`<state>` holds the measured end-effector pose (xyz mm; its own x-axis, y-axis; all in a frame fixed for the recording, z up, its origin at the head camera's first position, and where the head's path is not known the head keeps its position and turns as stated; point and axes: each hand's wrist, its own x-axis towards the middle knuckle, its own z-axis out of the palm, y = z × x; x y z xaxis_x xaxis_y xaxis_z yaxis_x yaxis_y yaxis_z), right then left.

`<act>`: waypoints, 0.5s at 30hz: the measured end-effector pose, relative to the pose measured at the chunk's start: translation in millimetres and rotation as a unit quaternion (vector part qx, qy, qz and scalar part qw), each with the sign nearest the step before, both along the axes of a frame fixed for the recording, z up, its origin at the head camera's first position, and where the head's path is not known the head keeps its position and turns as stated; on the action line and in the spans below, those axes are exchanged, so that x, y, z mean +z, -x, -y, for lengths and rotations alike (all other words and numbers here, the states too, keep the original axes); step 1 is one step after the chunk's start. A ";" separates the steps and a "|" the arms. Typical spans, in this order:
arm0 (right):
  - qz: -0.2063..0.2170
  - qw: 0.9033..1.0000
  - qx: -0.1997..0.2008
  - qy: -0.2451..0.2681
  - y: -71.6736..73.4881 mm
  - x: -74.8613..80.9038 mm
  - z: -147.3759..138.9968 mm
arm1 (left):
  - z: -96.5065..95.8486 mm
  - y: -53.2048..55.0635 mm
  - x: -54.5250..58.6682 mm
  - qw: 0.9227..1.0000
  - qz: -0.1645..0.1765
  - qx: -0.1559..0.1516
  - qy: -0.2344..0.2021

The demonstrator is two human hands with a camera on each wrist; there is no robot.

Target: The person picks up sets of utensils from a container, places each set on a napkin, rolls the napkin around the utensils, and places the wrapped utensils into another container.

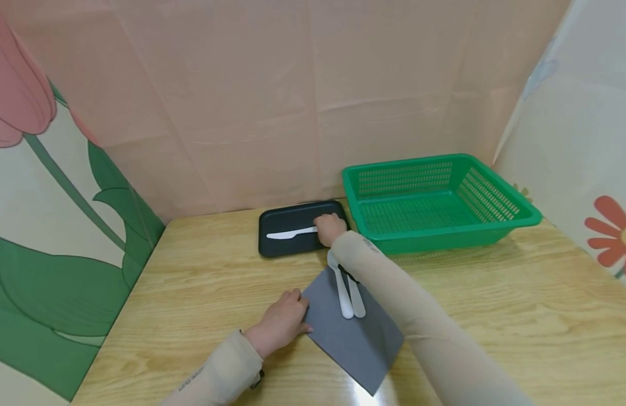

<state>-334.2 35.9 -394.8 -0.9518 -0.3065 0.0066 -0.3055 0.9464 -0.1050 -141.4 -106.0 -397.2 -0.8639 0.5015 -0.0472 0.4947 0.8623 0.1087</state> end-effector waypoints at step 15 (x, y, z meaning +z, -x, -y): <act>-0.014 1.000 0.013 -0.016 3.4 0.6 0.7 | 0.0 2.1 -2.7 1.000 0.007 -0.001 -0.006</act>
<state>-337.6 35.2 -394.2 -0.9430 -0.3319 0.0238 -0.3327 0.9407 -0.0662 -143.5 -106.0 -399.8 -0.8618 0.5046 -0.0525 0.4956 0.8595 0.1256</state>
